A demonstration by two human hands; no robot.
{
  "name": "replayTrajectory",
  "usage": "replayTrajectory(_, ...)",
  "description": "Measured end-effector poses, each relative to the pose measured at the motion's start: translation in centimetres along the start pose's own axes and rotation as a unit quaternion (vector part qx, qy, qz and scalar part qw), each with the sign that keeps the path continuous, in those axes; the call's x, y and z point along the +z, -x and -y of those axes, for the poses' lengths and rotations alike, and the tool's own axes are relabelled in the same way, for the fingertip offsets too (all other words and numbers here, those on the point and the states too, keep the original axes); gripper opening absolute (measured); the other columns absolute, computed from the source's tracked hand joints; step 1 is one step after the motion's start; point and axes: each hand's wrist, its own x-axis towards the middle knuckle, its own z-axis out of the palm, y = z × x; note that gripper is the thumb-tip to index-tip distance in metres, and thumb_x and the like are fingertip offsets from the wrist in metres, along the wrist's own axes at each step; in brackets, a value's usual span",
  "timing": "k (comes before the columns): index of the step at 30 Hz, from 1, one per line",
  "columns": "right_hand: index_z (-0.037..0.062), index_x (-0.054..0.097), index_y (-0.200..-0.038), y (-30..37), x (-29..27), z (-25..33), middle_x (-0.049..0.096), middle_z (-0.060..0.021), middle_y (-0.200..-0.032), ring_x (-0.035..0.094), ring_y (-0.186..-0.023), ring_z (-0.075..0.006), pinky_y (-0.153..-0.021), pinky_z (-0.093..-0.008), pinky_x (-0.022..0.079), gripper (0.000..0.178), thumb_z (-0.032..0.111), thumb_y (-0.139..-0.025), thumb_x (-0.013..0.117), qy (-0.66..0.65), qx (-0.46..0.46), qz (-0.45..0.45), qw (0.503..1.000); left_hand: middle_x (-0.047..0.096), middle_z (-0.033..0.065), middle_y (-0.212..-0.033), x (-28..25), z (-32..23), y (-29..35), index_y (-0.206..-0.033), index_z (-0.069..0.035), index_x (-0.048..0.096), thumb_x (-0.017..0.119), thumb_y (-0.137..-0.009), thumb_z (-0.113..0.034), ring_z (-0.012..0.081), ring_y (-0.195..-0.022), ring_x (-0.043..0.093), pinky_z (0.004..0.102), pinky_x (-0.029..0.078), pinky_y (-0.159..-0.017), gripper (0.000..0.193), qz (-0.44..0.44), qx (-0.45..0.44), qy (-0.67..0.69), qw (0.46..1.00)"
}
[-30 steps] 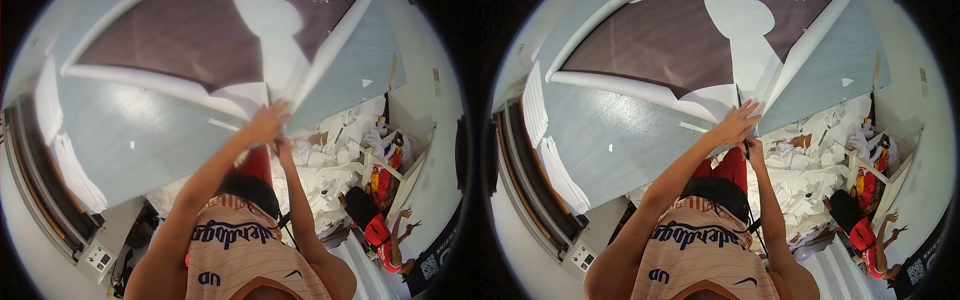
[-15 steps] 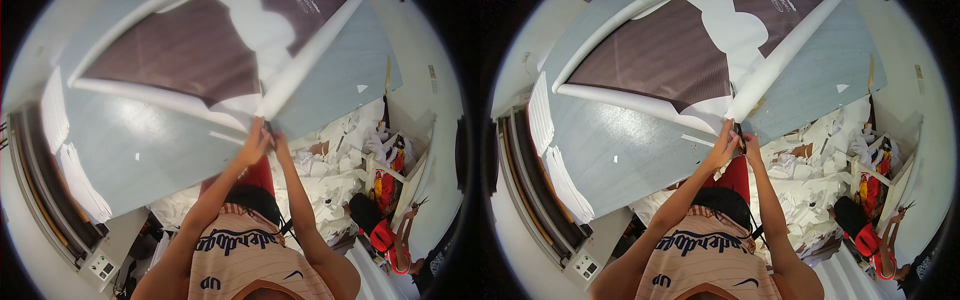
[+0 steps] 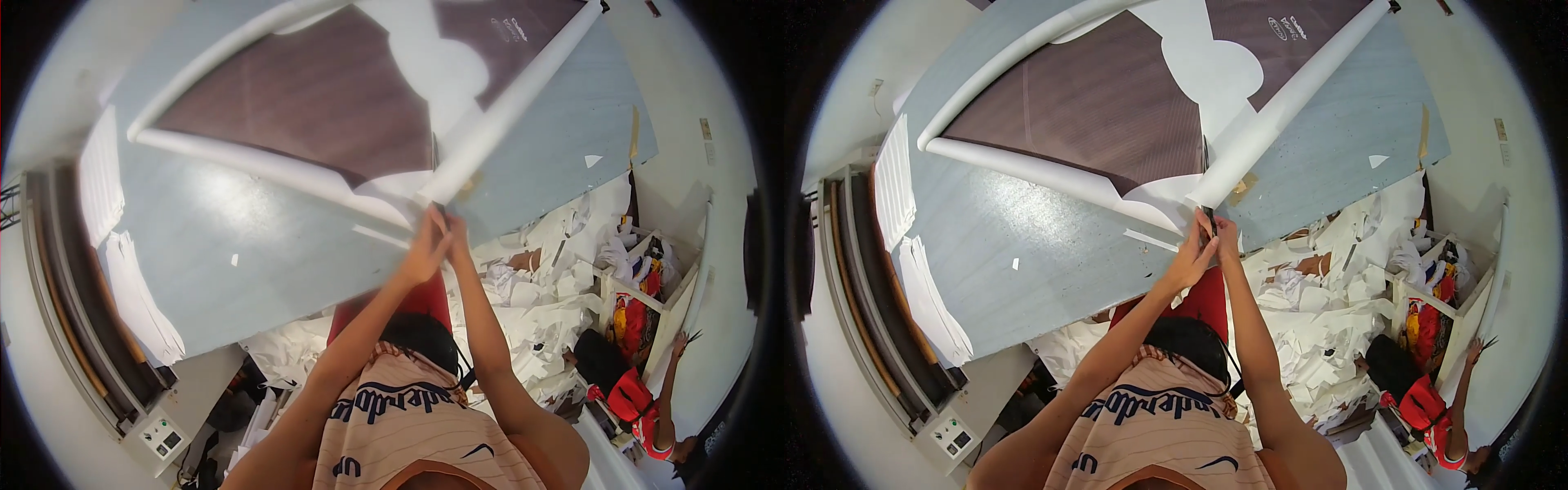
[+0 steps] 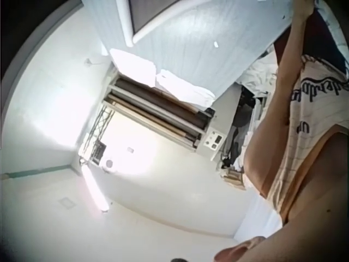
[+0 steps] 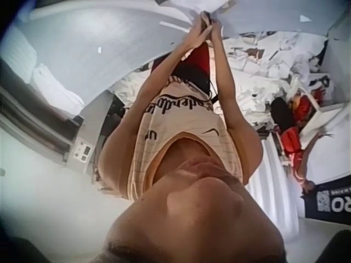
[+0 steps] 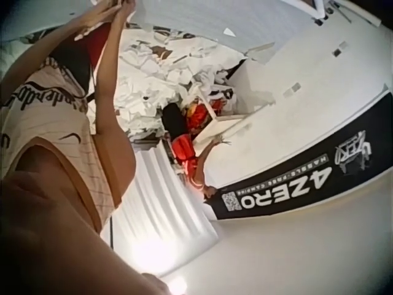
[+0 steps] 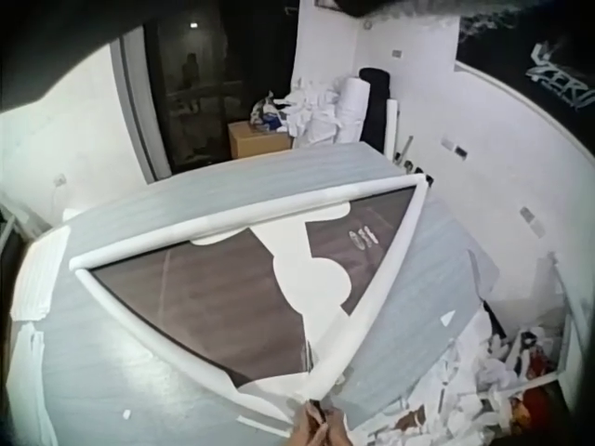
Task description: Cutting out printed garment pieces from a roll of paper using scissors.
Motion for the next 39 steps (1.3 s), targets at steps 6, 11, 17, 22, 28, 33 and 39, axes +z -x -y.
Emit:
replayTrajectory(6,0.0101,0.064,-0.07,0.1,0.5,1.3,0.052,0.007,-0.062,0.042,-0.049,-0.0057,-0.046,-0.0242,0.03,0.039,0.042,-0.082,0.085,0.042,-0.007,-0.031,0.999,0.053,0.0296,-0.138,0.2,-1.3,-0.1,-0.158,-0.005,0.012,0.051,-0.104,-0.032,0.0414,-0.125,0.056,0.0443,0.043,-0.106,0.072,-0.003,-0.038,-0.008,0.999)
replayTrajectory(11,0.0094,0.062,-0.067,-0.8,0.4,1.6,0.052,0.005,-0.058,0.042,-0.045,-0.0059,-0.043,-0.0251,0.03,0.041,0.04,-0.081,0.085,0.042,-0.031,-0.02,0.998,0.052,0.0327,-0.137,0.7,-0.1,-0.2,-0.159,-0.005,0.007,0.053,-0.102,-0.04,0.0479,-0.124,0.055,0.0446,0.041,-0.107,0.081,0.003,0.019,-0.051,0.998)
replayTrajectory(17,0.001,0.073,-0.086,-1.2,1.2,2.8,0.061,0.0046,-0.071,0.052,-0.067,-0.0055,-0.058,-0.0262,0.042,0.041,0.042,-0.09,0.074,0.174,-0.032,-0.01,0.984,0.047,0.0367,-0.142,0.6,-0.1,0.0,-0.16,-0.005,0.0,0.051,-0.102,-0.045,0.052,-0.13,0.051,0.0437,0.04,-0.109,0.087,-0.012,-0.001,-0.078,0.997)
replayTrajectory(22,0.0071,0.068,-0.073,-1.9,1.6,3.9,0.054,0.0054,-0.061,0.047,-0.055,-0.0059,-0.051,-0.0256,0.035,0.043,0.047,-0.086,0.077,0.158,-0.003,-0.017,0.987,0.04,0.0385,-0.148,0.3,-0.9,0.0,-0.16,-0.003,-0.005,0.051,-0.102,-0.047,0.0514,-0.136,0.044,0.042,0.036,-0.112,0.092,0.017,-0.053,-0.074,0.996)
replayTrajectory(28,0.0124,0.06,-0.066,-2.8,2.7,5.0,0.05,0.0044,-0.056,0.046,-0.047,-0.0069,-0.046,-0.0243,0.034,0.042,0.045,-0.083,0.082,0.079,0.016,-0.006,0.997,0.033,0.039,-0.153,0.3,-1.3,-0.1,-0.16,-0.001,-0.007,0.05,-0.103,-0.047,0.048,-0.144,0.034,0.0415,0.03,-0.117,0.093,0.003,-0.045,-0.079,0.996)
replayTrajectory(33,0.0143,0.058,-0.067,-3.9,2.8,5.8,0.048,0.0056,-0.056,0.044,-0.044,-0.0064,-0.043,-0.0241,0.032,0.039,0.039,-0.083,0.084,0.041,-0.005,-0.002,0.999,0.018,0.0317,-0.163,0.3,-2.5,0.1,-0.156,0.01,0.0,0.056,-0.103,-0.029,0.0394,-0.152,0.022,0.0412,0.022,-0.122,0.087,0.014,-0.081,-0.022,0.996)
replayTrajectory(39,0.014,0.052,-0.059,-4.6,3.4,8.2,0.049,0.0047,-0.055,0.044,-0.04,-0.007,-0.041,-0.0258,0.035,0.05,0.043,-0.078,0.087,0.096,-0.024,-0.031,0.995,0.026,0.0338,-0.159,1.4,-1.2,0.4,-0.16,0.0,0.0,0.05,-0.104,-0.04,0.0449,-0.148,0.029,0.0407,0.026,-0.12,0.085,-0.018,-0.029,-0.088,0.995)
